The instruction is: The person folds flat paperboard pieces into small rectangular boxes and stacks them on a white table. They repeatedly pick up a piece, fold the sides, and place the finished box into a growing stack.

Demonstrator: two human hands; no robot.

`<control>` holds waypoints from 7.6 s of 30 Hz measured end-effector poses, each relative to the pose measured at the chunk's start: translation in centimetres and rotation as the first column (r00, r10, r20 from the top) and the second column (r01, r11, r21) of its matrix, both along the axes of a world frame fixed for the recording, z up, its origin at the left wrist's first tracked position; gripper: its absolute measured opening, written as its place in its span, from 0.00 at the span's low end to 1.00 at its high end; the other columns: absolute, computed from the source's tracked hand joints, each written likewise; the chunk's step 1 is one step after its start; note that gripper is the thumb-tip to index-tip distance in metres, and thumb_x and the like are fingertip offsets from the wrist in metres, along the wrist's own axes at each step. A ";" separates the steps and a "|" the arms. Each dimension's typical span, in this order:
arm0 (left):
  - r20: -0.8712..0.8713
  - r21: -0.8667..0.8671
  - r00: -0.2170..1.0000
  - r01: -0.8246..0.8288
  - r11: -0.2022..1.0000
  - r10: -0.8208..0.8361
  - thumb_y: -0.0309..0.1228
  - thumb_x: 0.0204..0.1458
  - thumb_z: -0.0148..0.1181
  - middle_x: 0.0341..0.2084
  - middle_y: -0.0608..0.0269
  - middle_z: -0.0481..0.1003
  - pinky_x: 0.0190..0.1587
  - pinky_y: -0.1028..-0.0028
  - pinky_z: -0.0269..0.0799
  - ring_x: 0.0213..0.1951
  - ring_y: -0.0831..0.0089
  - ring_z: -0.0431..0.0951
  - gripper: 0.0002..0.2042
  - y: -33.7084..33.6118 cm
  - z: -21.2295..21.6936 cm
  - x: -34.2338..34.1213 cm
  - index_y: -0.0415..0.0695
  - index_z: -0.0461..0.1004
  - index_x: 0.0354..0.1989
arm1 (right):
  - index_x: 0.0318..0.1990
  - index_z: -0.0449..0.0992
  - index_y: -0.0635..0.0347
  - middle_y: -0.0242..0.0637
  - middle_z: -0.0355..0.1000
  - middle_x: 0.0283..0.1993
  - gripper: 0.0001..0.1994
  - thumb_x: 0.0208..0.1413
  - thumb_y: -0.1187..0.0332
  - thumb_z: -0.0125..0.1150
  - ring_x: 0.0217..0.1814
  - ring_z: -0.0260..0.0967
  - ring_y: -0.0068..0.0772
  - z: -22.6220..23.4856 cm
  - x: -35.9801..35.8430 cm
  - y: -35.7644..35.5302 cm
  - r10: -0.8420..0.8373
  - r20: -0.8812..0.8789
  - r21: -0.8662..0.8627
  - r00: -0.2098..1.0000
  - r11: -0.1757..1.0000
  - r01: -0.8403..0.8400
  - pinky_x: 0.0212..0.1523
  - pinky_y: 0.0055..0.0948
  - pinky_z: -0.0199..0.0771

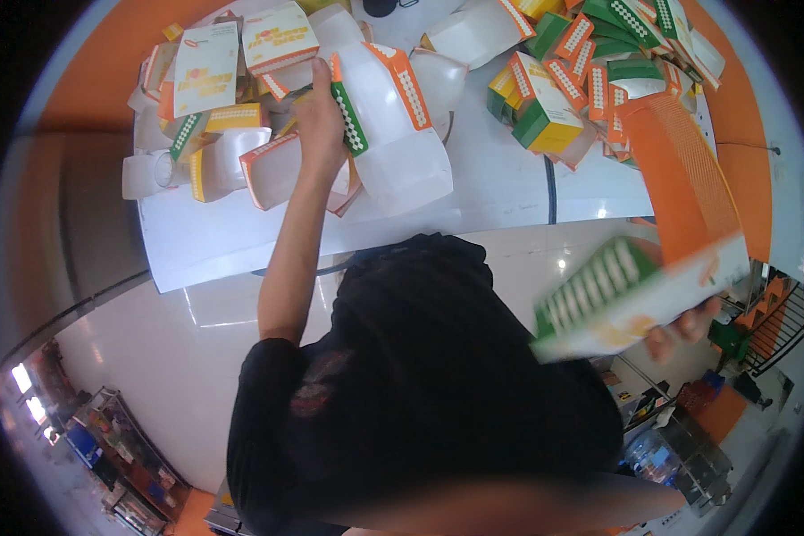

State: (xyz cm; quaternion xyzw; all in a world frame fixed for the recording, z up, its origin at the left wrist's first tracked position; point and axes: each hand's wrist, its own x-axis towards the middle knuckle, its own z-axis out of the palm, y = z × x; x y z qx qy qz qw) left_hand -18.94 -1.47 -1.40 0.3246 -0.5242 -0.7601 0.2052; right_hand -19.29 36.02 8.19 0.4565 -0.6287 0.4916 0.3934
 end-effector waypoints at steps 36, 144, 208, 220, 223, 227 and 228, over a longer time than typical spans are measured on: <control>0.131 0.321 0.978 0.114 0.940 -0.163 0.54 0.68 0.51 0.31 0.61 0.80 0.41 0.75 0.79 0.36 0.76 0.82 0.31 7.4 -6.6 2.0 0.29 0.78 0.42 | 0.57 0.62 0.58 0.55 0.54 0.69 0.34 0.46 0.68 0.80 0.70 0.61 0.53 -26.4 1.4 -10.4 0.084 0.795 0.030 0.601 0.984 -0.178 0.71 0.49 0.62; 0.318 -0.163 0.781 0.603 0.781 -0.537 0.49 0.71 0.44 0.56 0.53 0.71 0.65 0.65 0.61 0.60 0.64 0.69 0.28 3.8 -10.3 8.9 0.34 0.63 0.66 | 0.51 0.73 0.67 0.53 0.75 0.51 0.18 0.67 0.59 0.57 0.55 0.75 0.51 -12.3 -11.2 -13.9 -0.196 0.679 0.008 0.708 0.966 0.260 0.58 0.42 0.73; -0.048 -0.479 0.826 0.475 0.739 -0.562 0.43 0.55 0.70 0.60 0.53 0.70 0.68 0.64 0.60 0.63 0.63 0.68 0.44 7.1 -13.0 8.5 0.37 0.51 0.73 | 0.65 0.65 0.62 0.45 0.66 0.64 0.20 0.69 0.68 0.56 0.71 0.60 0.40 -25.1 0.9 -11.7 0.059 0.989 -0.029 0.136 0.976 -0.215 0.66 0.40 0.66; 0.030 -0.432 0.877 0.443 0.785 -0.479 0.29 0.33 0.86 0.54 0.52 0.74 0.60 0.63 0.70 0.56 0.64 0.75 0.45 8.1 -9.0 7.0 0.36 0.63 0.61 | 0.78 0.43 0.63 0.44 0.65 0.67 0.40 0.70 0.45 0.45 0.68 0.64 0.37 -16.9 -3.1 -12.5 0.341 0.920 -0.224 0.191 0.861 -0.457 0.69 0.36 0.59; 0.092 -0.517 0.836 0.504 0.692 -0.541 0.26 0.37 0.82 0.54 0.52 0.74 0.60 0.65 0.69 0.56 0.62 0.75 0.41 8.3 -6.8 7.5 0.36 0.62 0.60 | 0.67 0.66 0.65 0.42 0.75 0.51 0.27 0.73 0.51 0.42 0.53 0.71 0.31 -15.6 -4.6 -13.7 0.343 0.913 -0.265 0.221 0.910 -0.318 0.59 0.30 0.65; -0.002 -0.647 0.820 0.436 0.626 -0.573 0.25 0.48 0.73 0.47 0.51 0.75 0.53 0.66 0.71 0.49 0.58 0.77 0.26 7.2 -4.8 6.3 0.37 0.68 0.53 | 0.41 0.74 0.68 0.41 0.75 0.33 0.24 0.75 0.55 0.38 0.38 0.71 0.29 -15.8 -3.8 -15.8 0.125 0.921 -0.122 0.370 0.992 -0.032 0.43 0.32 0.69; 0.002 -0.631 0.834 0.429 0.646 -0.552 0.26 0.50 0.71 0.44 0.51 0.75 0.51 0.66 0.71 0.47 0.58 0.77 0.21 6.7 -4.4 5.9 0.37 0.70 0.51 | 0.36 0.73 0.68 0.40 0.73 0.30 0.25 0.75 0.56 0.38 0.35 0.69 0.29 -16.0 -3.4 -16.3 0.102 0.916 -0.114 0.389 0.994 0.007 0.40 0.33 0.68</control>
